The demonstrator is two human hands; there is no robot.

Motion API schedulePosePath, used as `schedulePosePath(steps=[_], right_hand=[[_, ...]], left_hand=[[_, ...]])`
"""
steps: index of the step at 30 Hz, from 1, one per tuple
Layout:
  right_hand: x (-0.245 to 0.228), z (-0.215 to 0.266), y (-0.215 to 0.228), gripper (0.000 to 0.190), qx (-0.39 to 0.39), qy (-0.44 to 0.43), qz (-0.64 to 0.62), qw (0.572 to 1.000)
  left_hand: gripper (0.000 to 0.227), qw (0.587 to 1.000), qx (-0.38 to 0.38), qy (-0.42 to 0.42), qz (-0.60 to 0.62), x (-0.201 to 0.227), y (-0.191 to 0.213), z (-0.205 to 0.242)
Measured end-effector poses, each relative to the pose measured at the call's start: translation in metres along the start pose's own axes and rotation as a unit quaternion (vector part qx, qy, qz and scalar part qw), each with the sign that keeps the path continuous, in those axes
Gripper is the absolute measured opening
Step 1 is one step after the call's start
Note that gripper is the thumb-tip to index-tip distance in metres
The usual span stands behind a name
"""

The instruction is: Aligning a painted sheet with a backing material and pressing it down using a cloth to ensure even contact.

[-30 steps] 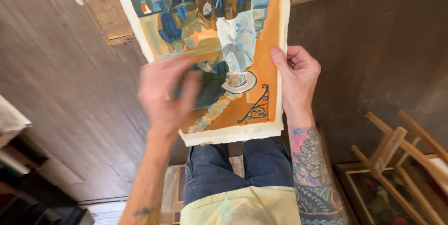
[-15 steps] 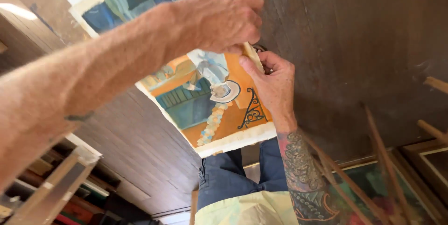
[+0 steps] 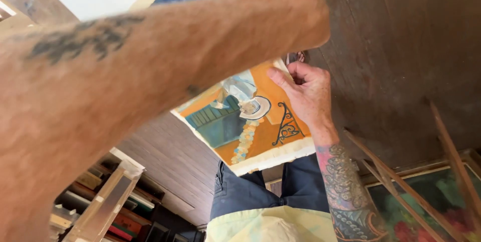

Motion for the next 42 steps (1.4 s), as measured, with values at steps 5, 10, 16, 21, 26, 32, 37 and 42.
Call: schedulePosePath(steps=[5,10,16,21,26,32,37,42], right_hand=[[0.034,-0.006,0.003,0.034,-0.004,-0.002,-0.060,0.998],[0.025,-0.008,0.003,0.033,-0.013,-0.010,-0.069,0.997],[0.018,-0.008,0.005,0.029,-0.040,-0.030,-0.082,0.995],[0.019,-0.006,-0.001,0.028,-0.059,-0.065,-0.109,0.990],[-0.014,-0.006,-0.006,0.018,-0.070,-0.089,-0.067,0.991],[-0.034,-0.006,0.003,0.019,0.043,-0.017,-0.059,0.997],[-0.052,0.003,0.006,0.021,0.084,0.098,0.004,0.992],[-0.071,0.013,0.005,0.014,0.109,0.190,0.040,0.975]], left_hand=[[0.011,1.000,0.006,-0.007,0.003,-0.004,0.001,0.009],[0.009,1.000,0.021,-0.011,0.002,-0.011,0.012,0.027],[0.008,0.998,0.049,-0.032,0.009,-0.008,0.026,0.048],[0.007,0.997,0.065,-0.042,0.020,-0.010,0.025,0.072],[0.012,0.991,0.117,-0.056,0.019,-0.018,0.010,0.090],[0.013,0.959,0.282,-0.023,0.018,-0.027,-0.008,0.133],[0.016,0.938,0.347,0.017,0.004,-0.026,-0.024,0.140],[0.021,0.926,0.375,0.012,0.044,-0.024,-0.020,0.152]])
Point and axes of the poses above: each hand's wrist, its own z-axis away from the middle knuckle, its own y-axis out of the back of the hand, x = y × z, the point moved 9 cm from there along -z, towards the middle knuckle, and after that the axes turned 9 degrees about -z, right-handed, at the moved point
